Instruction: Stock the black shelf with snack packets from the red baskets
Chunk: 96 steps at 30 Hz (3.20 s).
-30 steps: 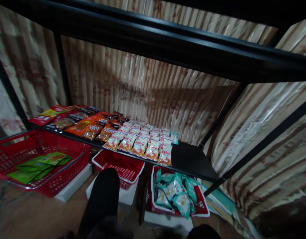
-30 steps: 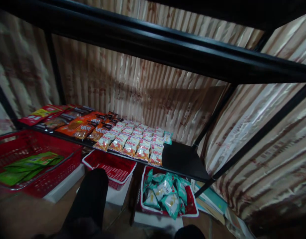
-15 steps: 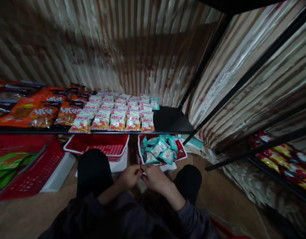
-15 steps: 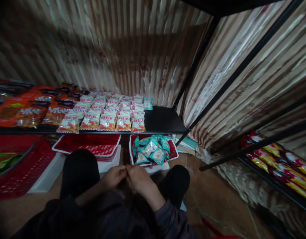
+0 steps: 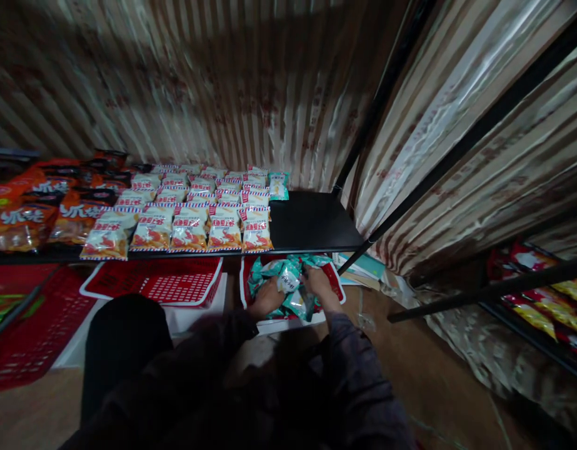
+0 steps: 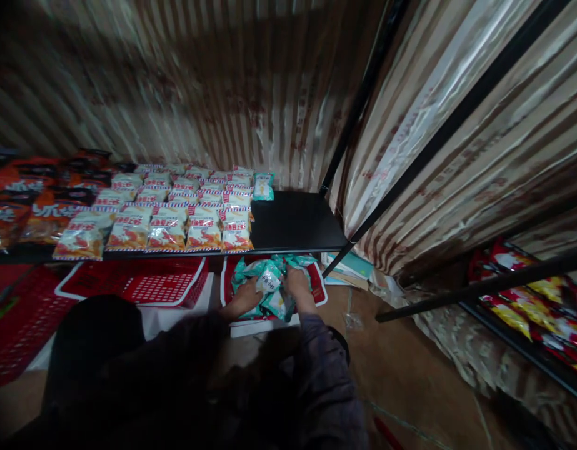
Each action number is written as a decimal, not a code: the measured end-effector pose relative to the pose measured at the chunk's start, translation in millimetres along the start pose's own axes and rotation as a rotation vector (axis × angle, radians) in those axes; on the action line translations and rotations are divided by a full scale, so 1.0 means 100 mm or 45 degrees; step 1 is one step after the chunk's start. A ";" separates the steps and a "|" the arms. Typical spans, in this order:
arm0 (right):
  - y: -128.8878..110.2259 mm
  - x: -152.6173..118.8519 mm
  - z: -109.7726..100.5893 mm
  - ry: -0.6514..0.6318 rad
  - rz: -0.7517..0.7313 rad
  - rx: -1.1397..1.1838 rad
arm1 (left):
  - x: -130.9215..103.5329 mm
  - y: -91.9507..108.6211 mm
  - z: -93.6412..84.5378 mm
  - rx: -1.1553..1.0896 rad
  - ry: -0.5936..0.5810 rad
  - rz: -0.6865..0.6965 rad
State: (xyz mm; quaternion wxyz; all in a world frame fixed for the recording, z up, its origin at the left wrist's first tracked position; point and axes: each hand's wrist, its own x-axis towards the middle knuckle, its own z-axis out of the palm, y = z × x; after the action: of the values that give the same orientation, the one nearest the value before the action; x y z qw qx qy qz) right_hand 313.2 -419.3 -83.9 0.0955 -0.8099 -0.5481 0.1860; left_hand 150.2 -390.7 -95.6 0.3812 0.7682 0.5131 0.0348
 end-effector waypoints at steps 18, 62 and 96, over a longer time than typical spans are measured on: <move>0.20 0.30 -0.20 -0.199 -0.363 1.368 | 0.02 -0.07 -0.09 -0.877 0.322 0.117; -1.40 -1.13 0.26 0.160 0.029 2.018 | -0.85 -0.05 -1.44 -1.924 0.704 -0.053; -1.19 -1.41 0.20 0.444 -0.250 1.425 | -0.80 -0.44 -1.79 -1.389 0.209 0.269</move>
State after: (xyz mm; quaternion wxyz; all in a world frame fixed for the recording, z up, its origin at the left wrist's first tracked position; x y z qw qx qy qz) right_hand 157.3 -504.6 -31.6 0.6132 -0.6006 -0.4154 0.3012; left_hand -0.4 -349.3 30.2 0.6766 0.5019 0.3689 0.3927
